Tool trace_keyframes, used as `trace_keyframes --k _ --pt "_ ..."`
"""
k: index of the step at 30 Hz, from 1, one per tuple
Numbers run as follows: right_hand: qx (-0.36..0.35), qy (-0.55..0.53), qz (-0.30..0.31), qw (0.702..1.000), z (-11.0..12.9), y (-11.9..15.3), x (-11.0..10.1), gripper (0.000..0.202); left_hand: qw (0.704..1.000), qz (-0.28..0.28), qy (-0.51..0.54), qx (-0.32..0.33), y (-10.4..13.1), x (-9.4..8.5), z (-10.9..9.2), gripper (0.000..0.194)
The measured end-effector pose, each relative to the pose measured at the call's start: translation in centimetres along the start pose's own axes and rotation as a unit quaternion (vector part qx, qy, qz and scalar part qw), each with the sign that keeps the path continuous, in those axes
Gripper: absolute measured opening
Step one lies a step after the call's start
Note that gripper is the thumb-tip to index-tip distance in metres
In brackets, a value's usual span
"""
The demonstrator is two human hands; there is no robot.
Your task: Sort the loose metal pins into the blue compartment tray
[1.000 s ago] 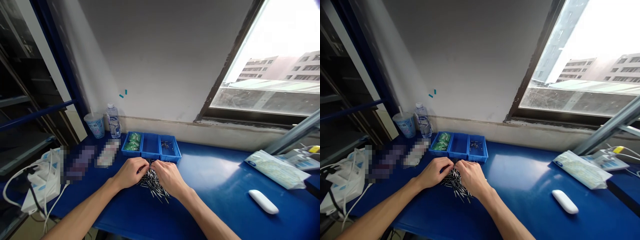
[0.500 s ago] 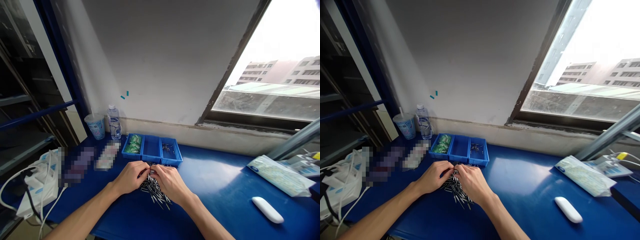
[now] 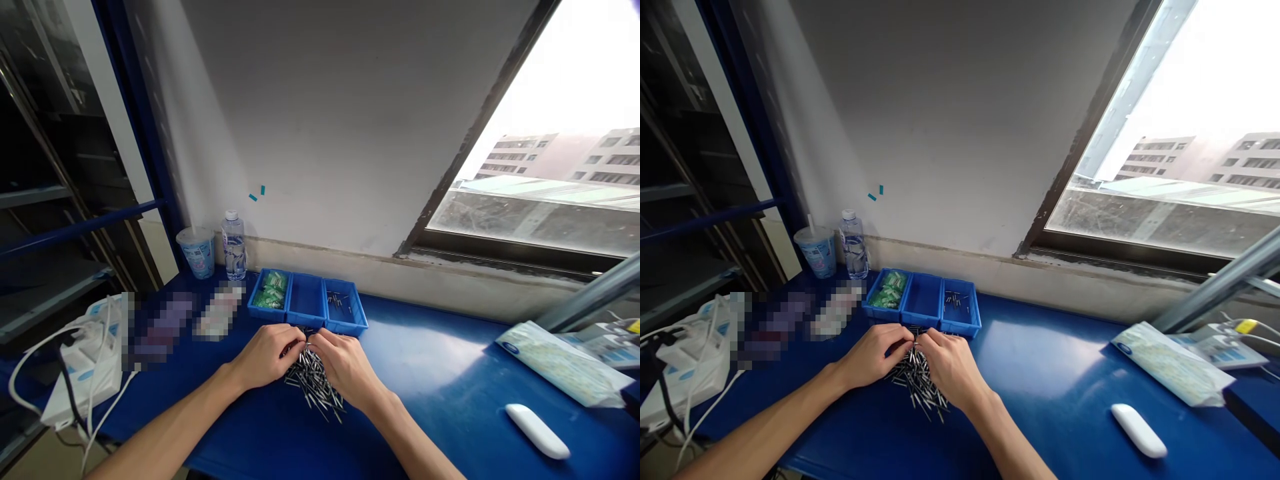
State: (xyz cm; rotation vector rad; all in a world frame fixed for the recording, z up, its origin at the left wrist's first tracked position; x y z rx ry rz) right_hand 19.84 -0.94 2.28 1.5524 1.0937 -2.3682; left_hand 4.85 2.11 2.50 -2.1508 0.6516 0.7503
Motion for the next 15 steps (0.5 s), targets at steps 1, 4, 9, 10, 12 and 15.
trace_keyframes --k 1,4,9,10,12,15 --pt "0.002 -0.002 0.001 1.0 -0.01 -0.02 -0.01 0.026 1.0 0.0 0.0 0.0 -0.01 0.02 -0.01 0.019" --pt "0.007 -0.02 0.003 1.0 0.02 -0.1 -0.04 0.02 1.0 -0.002 -0.009 -0.004 -0.04 0.0 0.02 0.017" --pt "0.0 -0.004 -0.005 1.0 0.08 -0.09 -0.03 0.028 1.0 -0.01 -0.009 0.003 0.04 -0.06 0.04 0.019" --pt "-0.001 0.002 -0.006 1.0 0.1 -0.08 -0.03 0.029 1.0 -0.011 -0.009 0.004 0.06 -0.06 0.05 0.02" --pt "0.001 0.0 -0.006 1.0 0.09 -0.09 -0.04 0.026 1.0 -0.012 -0.014 0.002 0.07 -0.03 0.1 0.021" --pt "0.005 -0.011 -0.001 1.0 0.01 -0.1 0.04 0.021 1.0 -0.012 -0.02 0.001 -0.01 0.02 0.1 0.023"
Point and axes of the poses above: each hand's wrist, its own y-axis away from the middle knuckle, its own x-axis out of the palm, z = x × y, the point moved 6 cm from there along -y, towards the middle knuckle, and after that the axes turned 4 degrees about x, right-handed, at the moved point
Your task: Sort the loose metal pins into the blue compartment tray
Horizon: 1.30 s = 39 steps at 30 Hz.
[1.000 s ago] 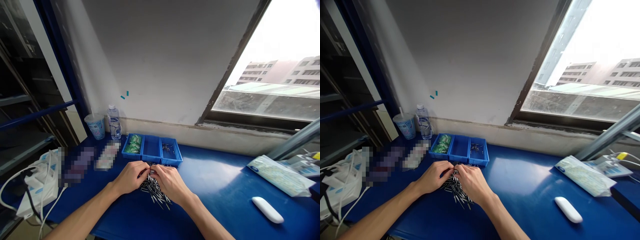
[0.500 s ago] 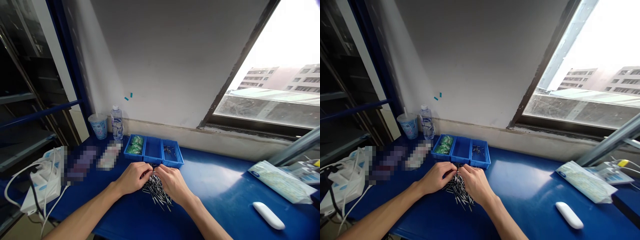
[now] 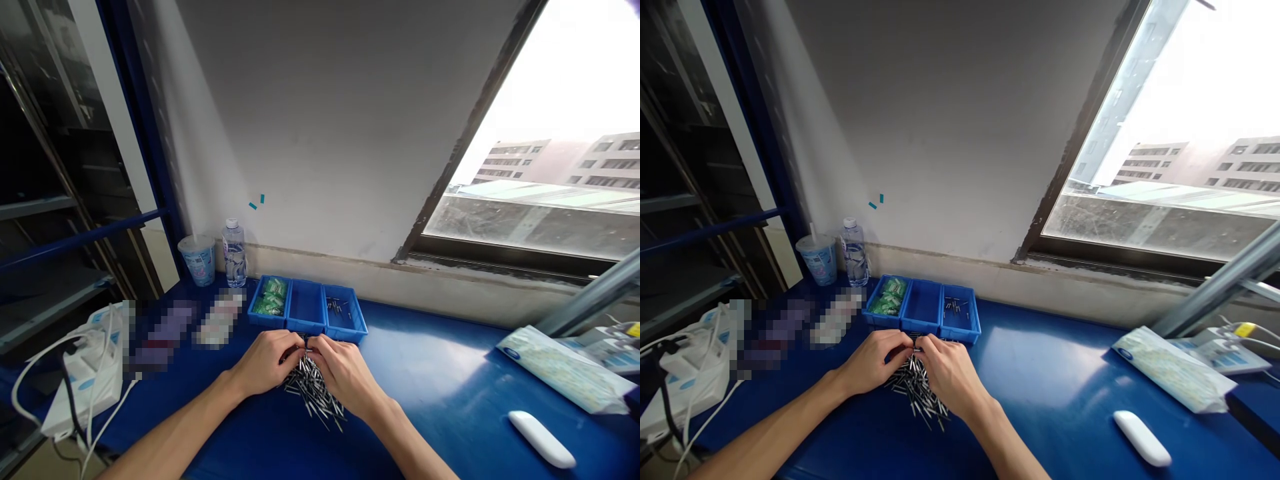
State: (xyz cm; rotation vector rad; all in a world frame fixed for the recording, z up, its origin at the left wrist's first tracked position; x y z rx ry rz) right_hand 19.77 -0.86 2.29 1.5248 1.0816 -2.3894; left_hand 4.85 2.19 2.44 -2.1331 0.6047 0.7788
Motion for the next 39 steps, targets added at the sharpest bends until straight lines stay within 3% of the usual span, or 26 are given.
trace_keyframes --k 5,10,20,29,39 --pt "-0.003 0.008 -0.005 1.0 -0.2 0.0 0.1 0.028 1.0 0.003 -0.001 0.008 -0.1 -0.2 -0.2 0.02" --pt "0.008 -0.02 -0.002 1.0 -0.1 0.0 0.1 0.012 1.0 -0.003 -0.01 0.001 -0.2 -0.5 -0.1 0.022" --pt "0.033 0.016 -0.006 0.999 -1.2 0.1 -0.3 0.022 1.0 0.005 -0.011 -0.002 -0.2 -0.5 0.1 0.018" --pt "0.039 -0.027 -0.027 0.999 -0.1 0.0 0.4 0.018 1.0 0.002 0.014 0.009 -0.1 -0.1 -0.2 0.02" --pt "0.02 -0.018 -0.069 0.997 -0.7 0.0 -1.0 0.025 1.0 -0.02 -0.014 0.017 -0.2 -1.2 -0.1 0.022"
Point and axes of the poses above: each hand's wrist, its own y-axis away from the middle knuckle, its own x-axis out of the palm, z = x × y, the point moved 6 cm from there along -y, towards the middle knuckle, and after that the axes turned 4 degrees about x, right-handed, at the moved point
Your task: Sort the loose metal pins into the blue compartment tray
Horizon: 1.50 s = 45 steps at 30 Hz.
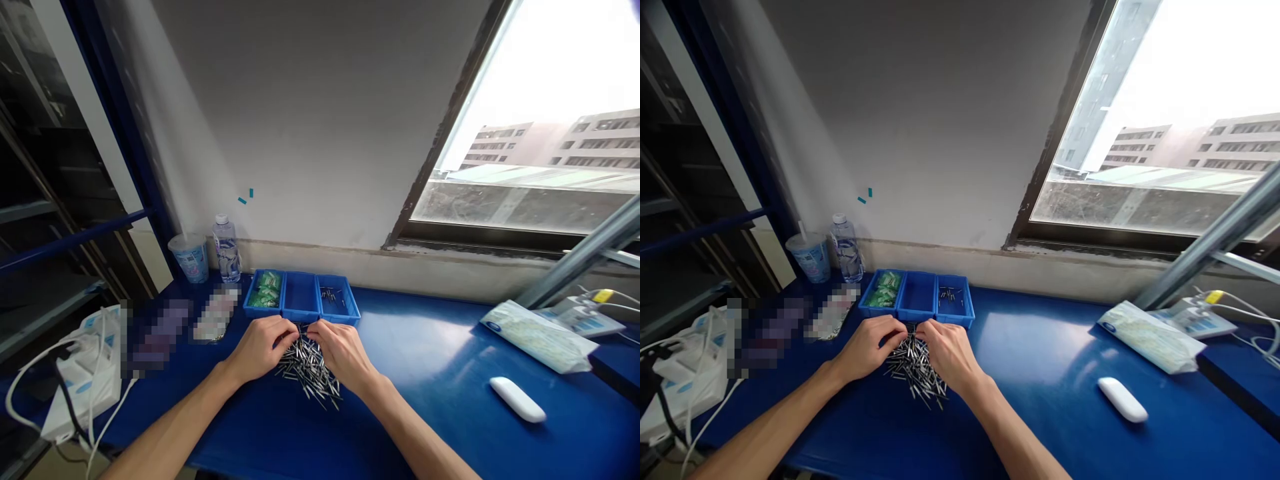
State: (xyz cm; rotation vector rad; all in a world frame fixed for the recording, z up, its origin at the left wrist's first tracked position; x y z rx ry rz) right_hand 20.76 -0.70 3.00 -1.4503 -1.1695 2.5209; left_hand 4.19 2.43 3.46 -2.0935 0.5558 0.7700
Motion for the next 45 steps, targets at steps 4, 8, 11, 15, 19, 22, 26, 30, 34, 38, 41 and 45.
trace_keyframes --k 4,8,11,15,19,22,26,30,34,38,41,45 --pt "-0.039 -0.002 -0.066 0.997 0.1 -0.3 -2.4 0.024 1.0 -0.022 0.005 -0.016 0.1 -0.5 0.4 0.023" --pt "-0.086 -0.006 -0.301 0.95 0.4 0.5 -7.2 0.016 0.995 -0.084 0.008 -0.044 0.4 -1.7 1.1 0.024" --pt "-0.049 0.052 -0.412 0.909 -0.1 1.0 -9.3 0.015 0.992 -0.119 0.011 -0.048 0.6 -2.2 1.3 0.024" --pt "0.072 0.188 -0.287 0.936 -2.3 -0.1 -8.4 0.023 0.993 -0.11 0.003 -0.042 0.5 -2.0 1.3 0.025" --pt "0.118 0.193 -0.259 0.939 -3.8 0.3 -7.8 0.03 0.994 -0.094 -0.004 -0.046 0.5 -1.6 1.4 0.026" --pt "0.11 0.145 -0.231 0.956 -3.9 0.4 -7.3 0.032 0.995 -0.076 0.001 -0.06 0.6 -1.3 1.7 0.026" --pt "0.068 0.102 -0.076 0.99 -3.6 -0.1 -5.4 0.035 0.996 -0.038 0.006 -0.079 0.6 -0.7 2.1 0.026" --pt "0.112 0.129 0.171 0.97 -4.1 0.1 -2.2 0.034 0.996 0.022 0.0 -0.084 0.7 0.2 2.1 0.027" --pt "0.167 0.194 0.252 0.933 -4.4 0.3 -0.6 0.029 0.995 0.052 -0.01 -0.08 0.7 0.8 2.1 0.027" --pt "0.192 0.224 0.272 0.916 -4.4 0.3 0.4 0.028 0.995 0.058 -0.001 -0.083 0.6 1.0 2.0 0.025" --pt "0.209 0.228 0.291 0.905 -4.4 0.4 1.1 0.028 0.995 0.063 0.01 -0.082 0.6 1.0 1.9 0.025" --pt "0.225 0.221 0.281 0.906 -4.5 0.5 1.5 0.025 0.995 0.063 0.014 -0.074 0.6 1.0 1.8 0.026"
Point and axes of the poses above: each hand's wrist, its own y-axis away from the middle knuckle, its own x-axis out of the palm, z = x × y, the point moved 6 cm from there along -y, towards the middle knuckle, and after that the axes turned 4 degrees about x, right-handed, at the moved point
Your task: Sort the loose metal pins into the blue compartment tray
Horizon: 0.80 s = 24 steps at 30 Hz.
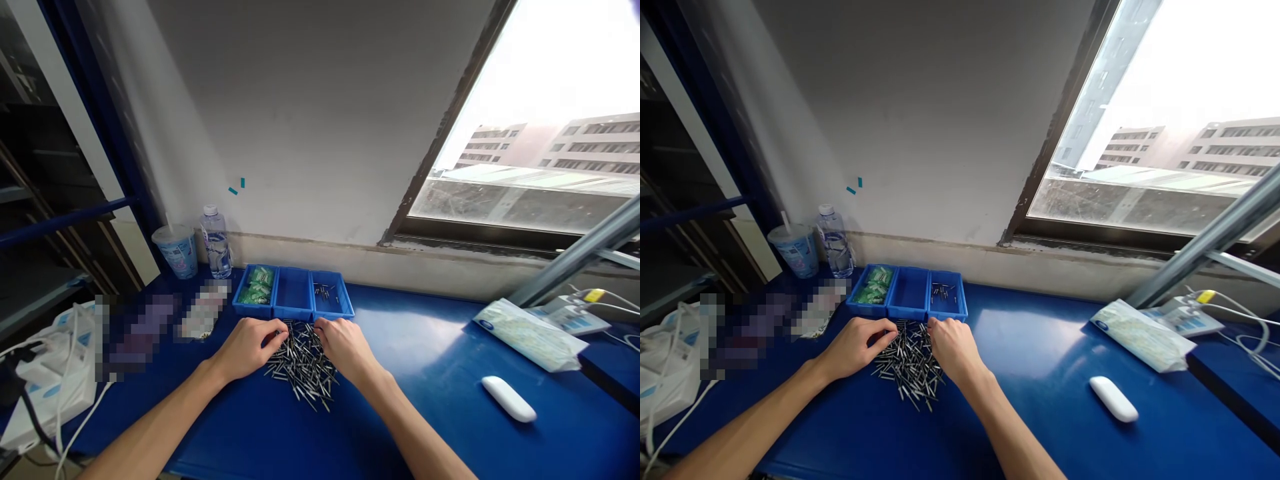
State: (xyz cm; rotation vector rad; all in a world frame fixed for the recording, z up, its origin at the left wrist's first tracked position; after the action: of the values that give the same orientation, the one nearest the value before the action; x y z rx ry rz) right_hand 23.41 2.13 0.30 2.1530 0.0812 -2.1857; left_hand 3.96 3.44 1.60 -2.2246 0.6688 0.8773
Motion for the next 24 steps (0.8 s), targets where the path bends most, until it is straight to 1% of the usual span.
trace_keyframes --k 4,8,10,13,15,17,20,22,24 --pt "0.001 -0.014 -0.042 0.999 -0.1 0.0 -0.1 0.021 1.0 -0.012 -0.006 0.012 0.1 -0.1 -0.2 0.025" --pt "0.003 -0.018 -0.045 0.999 -0.4 -0.1 0.3 0.018 0.999 -0.033 -0.007 0.014 0.1 -0.4 -0.3 0.026" --pt "0.001 -0.02 -0.048 0.999 -0.4 -0.1 0.4 0.019 0.999 -0.036 -0.007 0.018 0.1 -0.5 -0.4 0.026" --pt "-0.006 -0.026 -0.066 0.997 -0.5 0.0 0.2 0.021 0.999 -0.038 -0.011 0.026 0.1 -0.5 -0.5 0.026" --pt "-0.016 -0.048 -0.091 0.995 -0.5 0.1 -0.2 0.021 0.998 -0.046 -0.014 0.028 0.2 -0.5 -0.4 0.025" --pt "-0.029 -0.092 -0.135 0.986 -0.4 0.4 -0.9 0.021 0.998 -0.064 -0.01 0.025 0.3 -0.6 -0.3 0.022" --pt "-0.062 -0.167 -0.211 0.961 0.0 1.1 -1.8 0.024 0.996 -0.085 -0.005 0.018 0.3 -0.8 -0.2 0.03" --pt "-0.093 -0.202 -0.247 0.943 0.5 1.6 -2.2 0.03 0.996 -0.083 -0.006 0.011 0.1 -0.8 -0.2 0.034" --pt "-0.126 -0.225 -0.265 0.929 1.2 2.1 -2.4 0.035 0.997 -0.071 -0.007 0.002 0.0 -0.7 -0.2 0.034"
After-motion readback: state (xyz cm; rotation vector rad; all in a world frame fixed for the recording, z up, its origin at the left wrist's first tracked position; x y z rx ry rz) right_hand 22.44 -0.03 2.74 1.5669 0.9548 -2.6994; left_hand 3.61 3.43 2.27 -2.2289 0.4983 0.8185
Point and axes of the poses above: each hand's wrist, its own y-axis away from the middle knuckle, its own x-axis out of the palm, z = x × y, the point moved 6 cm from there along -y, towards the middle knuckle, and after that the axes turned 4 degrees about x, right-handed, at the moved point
